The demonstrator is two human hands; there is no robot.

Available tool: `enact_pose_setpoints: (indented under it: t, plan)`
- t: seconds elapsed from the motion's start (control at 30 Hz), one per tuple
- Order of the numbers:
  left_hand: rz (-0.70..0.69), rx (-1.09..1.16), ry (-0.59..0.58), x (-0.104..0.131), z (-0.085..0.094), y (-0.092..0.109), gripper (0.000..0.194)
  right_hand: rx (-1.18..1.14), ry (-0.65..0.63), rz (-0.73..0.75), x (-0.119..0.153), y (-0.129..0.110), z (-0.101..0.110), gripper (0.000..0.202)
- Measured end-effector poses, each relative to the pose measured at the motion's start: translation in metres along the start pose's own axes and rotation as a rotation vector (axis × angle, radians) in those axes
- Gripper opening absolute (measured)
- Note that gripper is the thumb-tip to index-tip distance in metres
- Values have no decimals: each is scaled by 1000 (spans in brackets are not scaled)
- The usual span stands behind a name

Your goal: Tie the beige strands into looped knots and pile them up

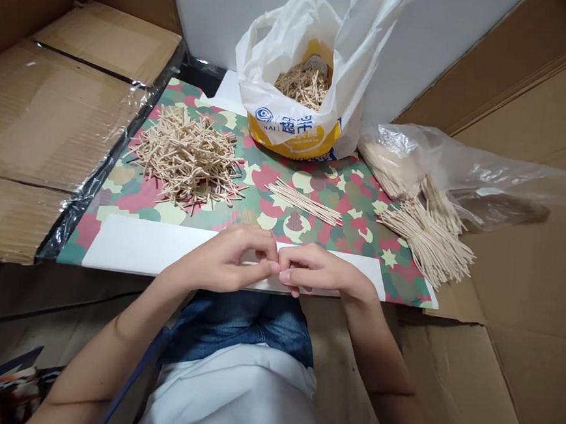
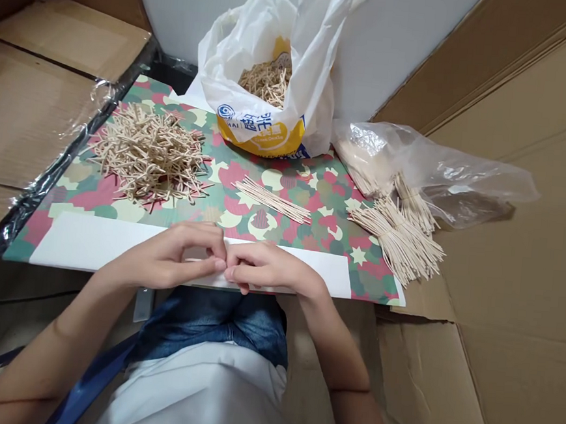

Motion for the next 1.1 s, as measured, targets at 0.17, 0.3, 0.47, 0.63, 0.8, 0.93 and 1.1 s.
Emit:
enact_pose_setpoints:
  t: [0.17, 0.3, 0.47, 0.63, 0.8, 0.93, 1.1]
  plan:
    - [31, 550, 91, -11, -12, -19, 20, -142, 55, 32, 11, 6, 10, 19]
    - [39, 898, 96, -16, -29, -30, 22, -273, 177, 84, 13, 14, 10, 19]
    - [-52, 886, 289, -16, -38, -30, 16, -445, 218, 155, -1, 22, 3, 21]
    - [-130, 697, 393, -11, -38, -30, 22, -549, 196, 225, -14, 28, -3, 23]
    - [-113, 689, 373, -12, -35, -30, 17, -572, 111, 223, -20, 32, -10, 25]
    - [-109, 860, 376, -15, -35, -32, 22, -569, 150, 238, -18, 33, -11, 29]
    - [-77, 923, 378, -17, -36, -31, 23, -566, 204, 290, -21, 29, -15, 30]
Point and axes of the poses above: each hand's wrist, its own x-axis away from the middle knuckle, its own z-axis out of the back of the hand, y = z × x, the point moved 4 cm from there along -x, towards the middle knuckle, and after that the axes turned 13 degrees about -y, right-handed, at the moved point
